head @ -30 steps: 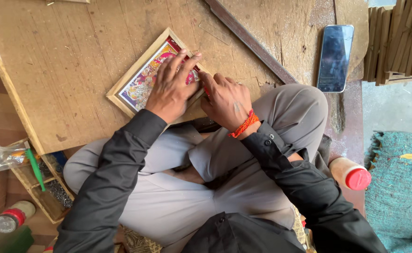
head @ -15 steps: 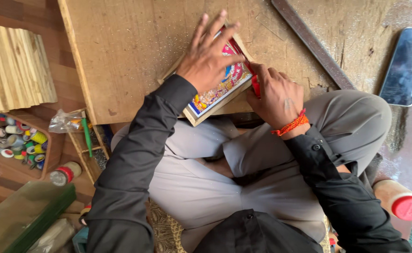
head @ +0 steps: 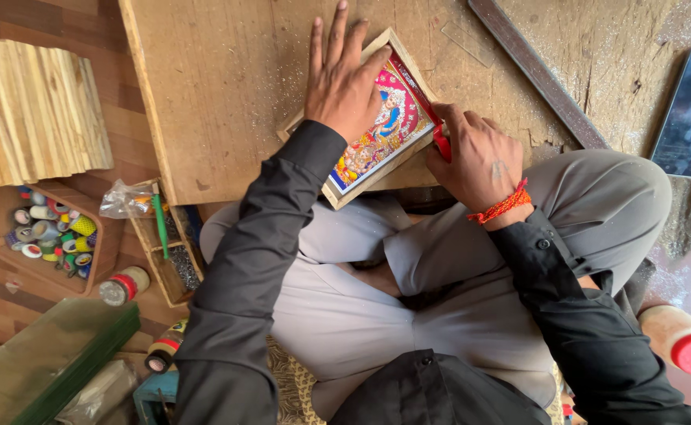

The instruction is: The person sits cross-legged and assembles small wooden frames by applying red adhesive tape to the edges of printed images. They press the tape along each side, then place the finished frames into a stack.

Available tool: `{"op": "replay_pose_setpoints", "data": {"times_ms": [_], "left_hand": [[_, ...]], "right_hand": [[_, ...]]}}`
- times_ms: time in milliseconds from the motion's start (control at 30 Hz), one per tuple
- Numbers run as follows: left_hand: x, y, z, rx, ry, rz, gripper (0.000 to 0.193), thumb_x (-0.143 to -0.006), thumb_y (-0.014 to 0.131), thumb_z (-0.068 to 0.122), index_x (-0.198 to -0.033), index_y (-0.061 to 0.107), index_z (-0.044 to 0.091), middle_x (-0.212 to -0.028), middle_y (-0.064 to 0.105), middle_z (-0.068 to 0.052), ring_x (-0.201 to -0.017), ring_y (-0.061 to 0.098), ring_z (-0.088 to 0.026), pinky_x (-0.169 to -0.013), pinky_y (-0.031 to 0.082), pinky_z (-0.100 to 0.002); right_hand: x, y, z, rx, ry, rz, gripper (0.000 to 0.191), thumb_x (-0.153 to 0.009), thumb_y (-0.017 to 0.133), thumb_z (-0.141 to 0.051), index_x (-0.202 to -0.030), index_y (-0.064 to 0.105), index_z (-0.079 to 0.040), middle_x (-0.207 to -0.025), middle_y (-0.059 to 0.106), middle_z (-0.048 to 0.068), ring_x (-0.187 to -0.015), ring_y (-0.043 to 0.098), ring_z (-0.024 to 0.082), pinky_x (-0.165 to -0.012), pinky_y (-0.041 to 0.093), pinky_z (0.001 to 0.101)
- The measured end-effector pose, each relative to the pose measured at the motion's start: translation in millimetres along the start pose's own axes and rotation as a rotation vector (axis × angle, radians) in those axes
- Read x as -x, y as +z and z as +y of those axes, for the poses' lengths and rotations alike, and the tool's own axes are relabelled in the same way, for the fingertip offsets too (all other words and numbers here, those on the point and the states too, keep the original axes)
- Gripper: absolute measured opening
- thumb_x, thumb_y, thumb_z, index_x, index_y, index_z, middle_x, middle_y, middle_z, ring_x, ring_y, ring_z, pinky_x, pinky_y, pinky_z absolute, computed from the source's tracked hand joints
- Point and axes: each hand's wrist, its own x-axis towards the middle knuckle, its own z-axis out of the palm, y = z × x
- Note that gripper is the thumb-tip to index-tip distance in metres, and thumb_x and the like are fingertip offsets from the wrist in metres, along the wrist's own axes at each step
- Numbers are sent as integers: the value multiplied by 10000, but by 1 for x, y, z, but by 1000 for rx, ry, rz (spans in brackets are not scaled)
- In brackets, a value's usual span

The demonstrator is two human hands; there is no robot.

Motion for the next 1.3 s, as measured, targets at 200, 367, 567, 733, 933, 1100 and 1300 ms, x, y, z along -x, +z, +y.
{"op": "replay_pose_setpoints", "data": {"times_ms": [200,367,567,733,933,1100,1300], "left_hand": [[6,3,26,-59,143,-67,504,-863,604,-41,-1270,743,221,-1639,343,-178,-1569,113,-406,-1268,28,-628],[19,-1,55,104,333,-170,300,-976,618,49,-1180,730,238,-1711,218,-101,-1607,86,-378,-1329,42,-596],[4,-2,42,-37,351,-222,276,-979,626,11,-1092,739,236,-1730,186,-130,-1595,75,-394,-1300,45,-618],[2,-6,15,-100,120,-82,539,-878,670,7,-1332,726,290,-1745,158,-141,-1617,58,-391,-1310,26,-612],[13,-8,12,145,-152,-93,680,-797,747,247,-1465,651,167,-1674,178,-218,-1558,39,-453,-1248,5,-670],[-24,-7,24,148,-77,84,280,-891,803,276,-1117,744,121,-1423,495,-134,-1441,320,-377,-1243,115,-636],[-93,26,79,218,225,186,187,-786,822,145,-950,732,151,-1039,577,-48,-1099,548,-280,-1132,323,-544]], "right_hand": [[-1,-4,1,-69,29,-44,559,-797,743,-273,-1339,637,-188,-921,698,136,-859,690,375,-696,532,490],[-2,-7,3,-139,49,-75,575,-759,745,-262,-1316,632,-176,-905,714,139,-832,695,382,-670,529,493],[-2,-9,3,-118,56,-81,574,-765,738,-256,-1325,633,-185,-882,714,139,-816,696,382,-662,525,497],[-2,-10,5,-115,67,-88,567,-778,729,-256,-1332,632,-188,-882,712,148,-786,687,390,-636,508,509],[-1,-9,5,-104,69,-92,552,-802,724,-256,-1343,631,-200,-894,711,144,-826,692,384,-693,525,499],[3,-11,5,-99,21,-36,579,-775,743,-250,-1338,625,-183,-974,709,132,-947,681,370,-736,530,488],[3,-9,13,-77,-12,36,564,-770,745,-243,-1317,625,-179,-943,691,119,-946,678,353,-701,530,484]]}}
